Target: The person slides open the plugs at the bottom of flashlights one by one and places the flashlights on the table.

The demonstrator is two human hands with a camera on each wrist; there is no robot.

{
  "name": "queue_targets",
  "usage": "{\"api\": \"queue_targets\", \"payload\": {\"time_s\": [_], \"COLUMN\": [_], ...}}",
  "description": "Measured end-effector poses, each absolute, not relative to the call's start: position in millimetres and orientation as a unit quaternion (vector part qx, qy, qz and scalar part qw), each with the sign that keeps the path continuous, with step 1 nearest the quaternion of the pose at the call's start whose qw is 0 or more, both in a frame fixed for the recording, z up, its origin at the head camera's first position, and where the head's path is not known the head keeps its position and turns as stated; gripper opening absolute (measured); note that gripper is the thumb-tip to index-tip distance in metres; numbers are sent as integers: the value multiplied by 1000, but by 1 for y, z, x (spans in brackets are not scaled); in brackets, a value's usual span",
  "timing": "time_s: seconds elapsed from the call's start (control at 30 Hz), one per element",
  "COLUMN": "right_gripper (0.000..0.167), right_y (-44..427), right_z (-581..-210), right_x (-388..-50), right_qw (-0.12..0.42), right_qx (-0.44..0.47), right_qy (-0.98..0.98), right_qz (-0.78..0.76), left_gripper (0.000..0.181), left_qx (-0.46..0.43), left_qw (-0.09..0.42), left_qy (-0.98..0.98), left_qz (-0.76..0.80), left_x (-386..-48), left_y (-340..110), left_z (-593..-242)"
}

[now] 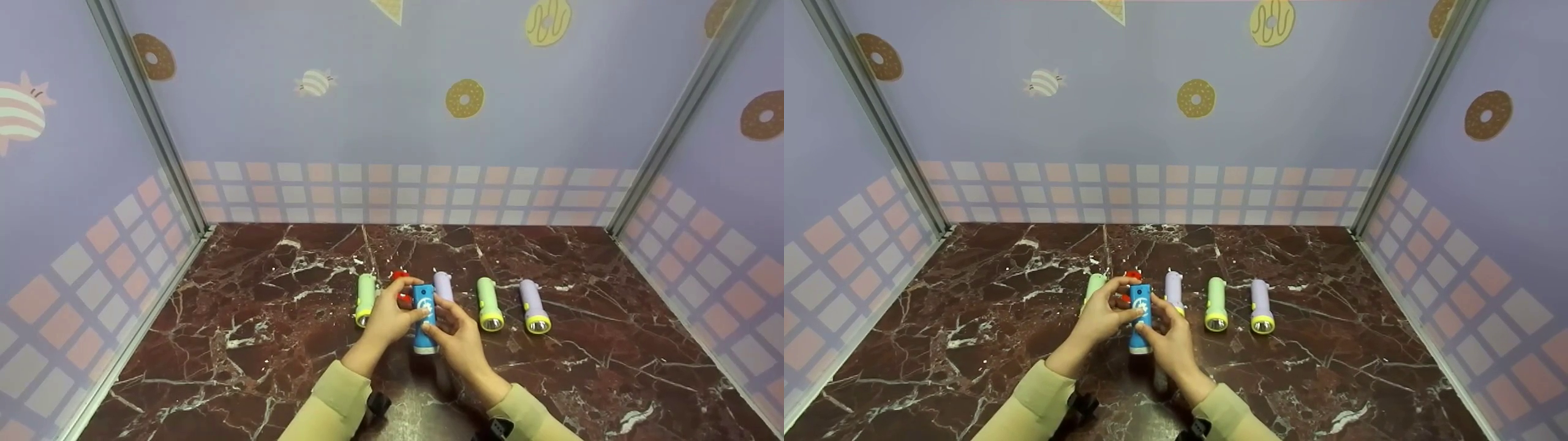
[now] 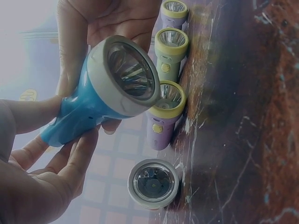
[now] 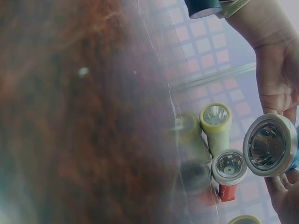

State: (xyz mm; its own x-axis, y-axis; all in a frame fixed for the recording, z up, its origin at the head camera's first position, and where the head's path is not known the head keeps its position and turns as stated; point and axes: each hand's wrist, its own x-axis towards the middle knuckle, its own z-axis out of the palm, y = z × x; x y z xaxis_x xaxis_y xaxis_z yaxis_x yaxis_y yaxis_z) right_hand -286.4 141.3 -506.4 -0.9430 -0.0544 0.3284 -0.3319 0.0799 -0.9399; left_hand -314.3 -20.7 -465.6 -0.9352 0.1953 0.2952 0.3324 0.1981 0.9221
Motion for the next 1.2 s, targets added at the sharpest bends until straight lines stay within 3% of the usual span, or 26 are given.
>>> {"api": "queue_targets", "payload": {"time_s": [1.2], "right_gripper": [55], "right_y": [142], "right_z": [-508], "right_x": [-288], "right_qw": [109], "right_qx": [142], "right_qy": [-733], "right_qz": [657], "left_gripper": [49], "left_qx": [-172], "left_qw": [63], "left_qy": [-791], "left_qz": [-584], "left_x": [-311], "left_y": [-22], "left_z": [-463]}}
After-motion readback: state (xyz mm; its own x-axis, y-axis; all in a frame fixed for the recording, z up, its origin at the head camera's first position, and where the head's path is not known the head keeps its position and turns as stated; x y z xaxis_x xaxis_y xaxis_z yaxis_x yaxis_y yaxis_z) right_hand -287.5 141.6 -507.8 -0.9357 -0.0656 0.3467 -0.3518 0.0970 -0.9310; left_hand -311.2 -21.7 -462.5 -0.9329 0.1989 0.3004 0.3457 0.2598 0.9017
